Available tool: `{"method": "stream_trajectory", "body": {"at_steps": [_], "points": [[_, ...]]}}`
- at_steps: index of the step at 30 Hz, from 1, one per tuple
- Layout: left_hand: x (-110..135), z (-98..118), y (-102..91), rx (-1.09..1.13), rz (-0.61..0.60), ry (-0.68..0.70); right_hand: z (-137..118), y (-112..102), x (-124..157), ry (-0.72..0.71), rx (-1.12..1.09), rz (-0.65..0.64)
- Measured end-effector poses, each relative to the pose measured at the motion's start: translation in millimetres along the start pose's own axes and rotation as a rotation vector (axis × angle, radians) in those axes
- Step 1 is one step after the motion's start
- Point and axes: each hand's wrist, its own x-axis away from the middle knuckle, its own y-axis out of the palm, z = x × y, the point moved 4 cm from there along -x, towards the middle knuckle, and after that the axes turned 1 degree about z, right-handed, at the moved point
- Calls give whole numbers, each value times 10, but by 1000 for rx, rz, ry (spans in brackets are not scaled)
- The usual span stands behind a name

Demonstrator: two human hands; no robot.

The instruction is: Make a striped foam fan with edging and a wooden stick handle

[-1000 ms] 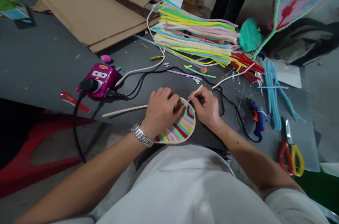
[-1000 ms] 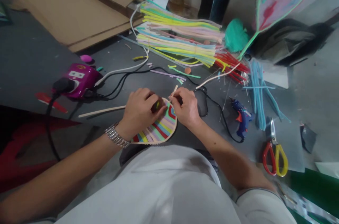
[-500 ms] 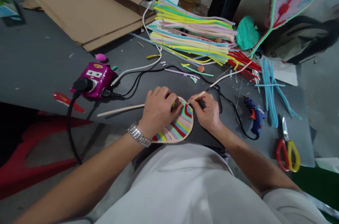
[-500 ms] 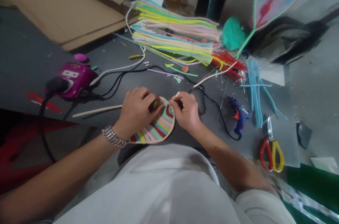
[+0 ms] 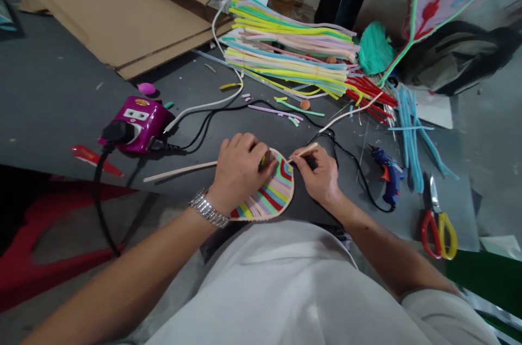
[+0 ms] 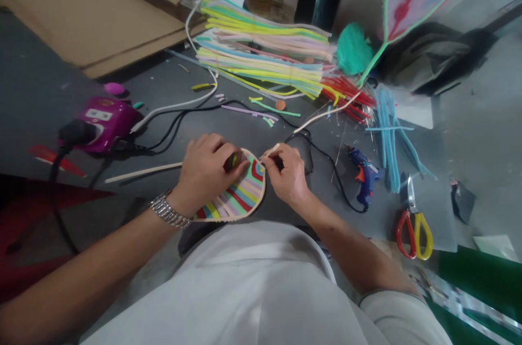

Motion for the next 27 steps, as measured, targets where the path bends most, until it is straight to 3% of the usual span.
{"method": "stream_trajectory", "body": {"at_steps": [5,14,27], "points": [[0,4,-2,-6,-4,1,42,-70,57,81,-14,61],[1,18,0,57,10,74,99,-47,161,124,-62,39],[-13,25,10,41,3,85,90,-25,187,65,-49,20]]}}
